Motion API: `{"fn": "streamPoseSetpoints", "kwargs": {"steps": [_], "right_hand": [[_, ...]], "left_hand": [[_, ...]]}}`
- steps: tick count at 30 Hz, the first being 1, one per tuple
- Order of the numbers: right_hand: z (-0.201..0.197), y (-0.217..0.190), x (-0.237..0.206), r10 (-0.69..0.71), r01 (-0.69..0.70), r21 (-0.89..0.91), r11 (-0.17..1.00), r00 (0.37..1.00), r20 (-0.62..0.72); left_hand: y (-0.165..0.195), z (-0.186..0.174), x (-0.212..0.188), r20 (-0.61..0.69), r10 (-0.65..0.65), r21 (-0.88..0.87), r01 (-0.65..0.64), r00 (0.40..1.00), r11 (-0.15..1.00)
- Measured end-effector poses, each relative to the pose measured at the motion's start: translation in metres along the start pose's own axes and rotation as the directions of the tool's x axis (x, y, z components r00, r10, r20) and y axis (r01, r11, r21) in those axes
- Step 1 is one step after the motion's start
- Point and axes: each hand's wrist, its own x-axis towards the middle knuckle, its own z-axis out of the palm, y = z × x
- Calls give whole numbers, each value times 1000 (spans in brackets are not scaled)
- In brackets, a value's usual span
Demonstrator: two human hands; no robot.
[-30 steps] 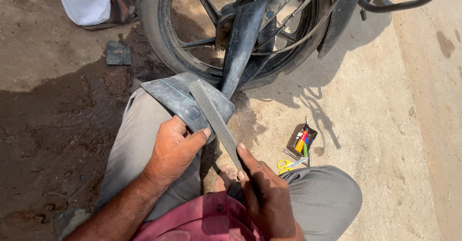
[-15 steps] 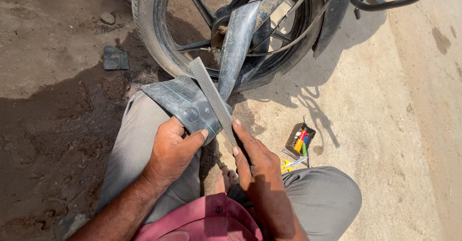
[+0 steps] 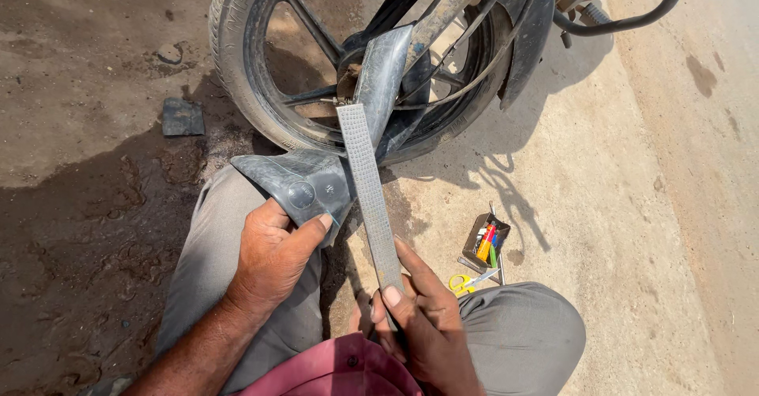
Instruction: The person sits on the ground and uses a metal file to roughen the surface of a motorcycle inner tube. They hold the tube with one hand and rub the file back and forth over a marked area to prepare it for patching.
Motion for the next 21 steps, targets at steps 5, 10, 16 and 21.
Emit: {"fn": "streamPoseSetpoints", "kwargs": {"steps": [5,10,16,21], "right_hand": [[-4,-3,-6,-274,268,-601,753,958,84],[13,-25,-13,-364,329,-834,442,916,168],[38,-43,7,-412,318,-835,449,903,122],[31,-42,-11,-415,387,-830,402,885,212]], "left_hand": [[-10,-3,0,21,88,-2,-88,996,996],[-10,-9,-2,57,24,61,-28,998,998],[-4,-5,-2,48,-4,-108,9,999,994],[-1,-7,-1,27,-9,80,6,1000,997]]}}
